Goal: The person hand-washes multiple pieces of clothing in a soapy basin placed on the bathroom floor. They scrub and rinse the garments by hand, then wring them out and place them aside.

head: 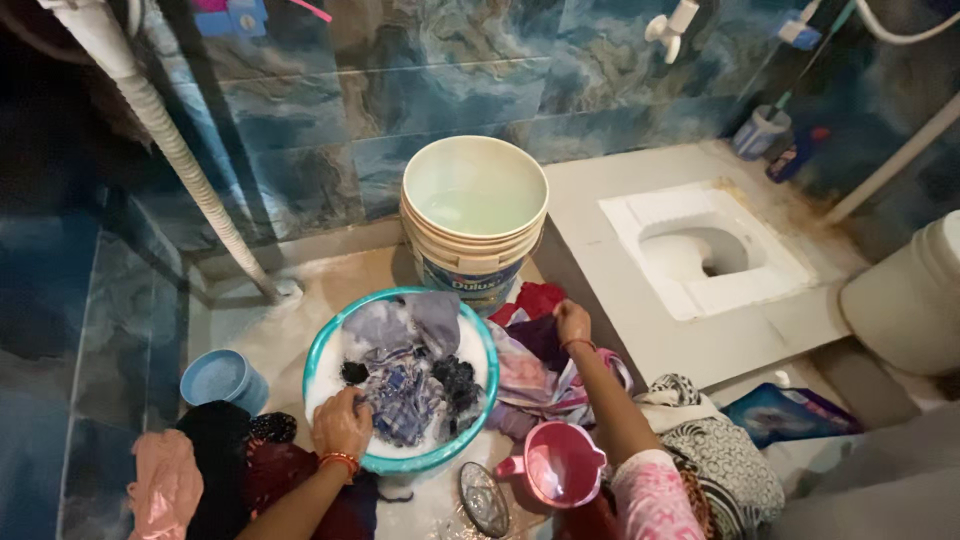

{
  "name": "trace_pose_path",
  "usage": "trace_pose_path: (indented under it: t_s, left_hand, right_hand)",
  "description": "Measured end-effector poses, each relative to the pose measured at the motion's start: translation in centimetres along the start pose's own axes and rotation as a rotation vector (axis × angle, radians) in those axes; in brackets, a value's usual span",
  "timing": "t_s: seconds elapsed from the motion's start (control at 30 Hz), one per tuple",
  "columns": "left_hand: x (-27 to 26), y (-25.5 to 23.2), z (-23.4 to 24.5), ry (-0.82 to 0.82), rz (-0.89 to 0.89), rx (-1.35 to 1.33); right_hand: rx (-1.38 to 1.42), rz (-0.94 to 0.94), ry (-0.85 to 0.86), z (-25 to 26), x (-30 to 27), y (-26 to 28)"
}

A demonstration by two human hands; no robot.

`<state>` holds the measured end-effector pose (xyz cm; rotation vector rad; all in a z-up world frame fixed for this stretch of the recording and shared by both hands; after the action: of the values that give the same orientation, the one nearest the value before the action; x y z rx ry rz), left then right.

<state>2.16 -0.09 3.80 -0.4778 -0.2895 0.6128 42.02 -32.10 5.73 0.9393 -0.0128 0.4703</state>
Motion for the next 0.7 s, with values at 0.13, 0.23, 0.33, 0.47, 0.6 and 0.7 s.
trace_pose_path:
  t_s: [0.13,0.23,0.33,0.47,0.6,0.7]
  left_hand:
    - [0.0,0.0,0.0,-0.012,-0.018,-0.012]
    - [0.2,0.5,-0.3,-0.035,-0.059,-0.020]
    - [0.2,0.7,-0.7,-0.001,-0.056,-0.023]
    - [-0.2,0.7,-0.5,-0.029,-0.058,-0.031]
    - [-0.1,0.7,-0.6,-0.033,-0.083,-0.024]
    - [0.4,0.7,0.0,0.003,-0.090,-0.061]
  right_hand:
    - [0.478,0.187,-0.036,1.0,2.8,2.4]
    - [0.618,0.290,-0.098,4.9,5.7,4.9]
    - [0.732,0.356,-0.134,9.4,7.2,9.5]
    - [0.708,0.301,0.033,4.8,7.2,18.6]
    - [0.717,0.387,0.069,7.0,10.5,29.1]
    - [0.947,0.534,0.222,8.2,10.3,38.2]
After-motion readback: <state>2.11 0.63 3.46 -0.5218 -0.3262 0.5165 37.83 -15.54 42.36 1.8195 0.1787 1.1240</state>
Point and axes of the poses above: each hand's wrist, its own x-axis towards the middle knuckle, its own z-axis out of the back of the hand, y = z × x, the point moved 6 cm from there along x, towards the middle knuckle, and after that the axes turned 12 degrees about y, right-handed, at the moved point
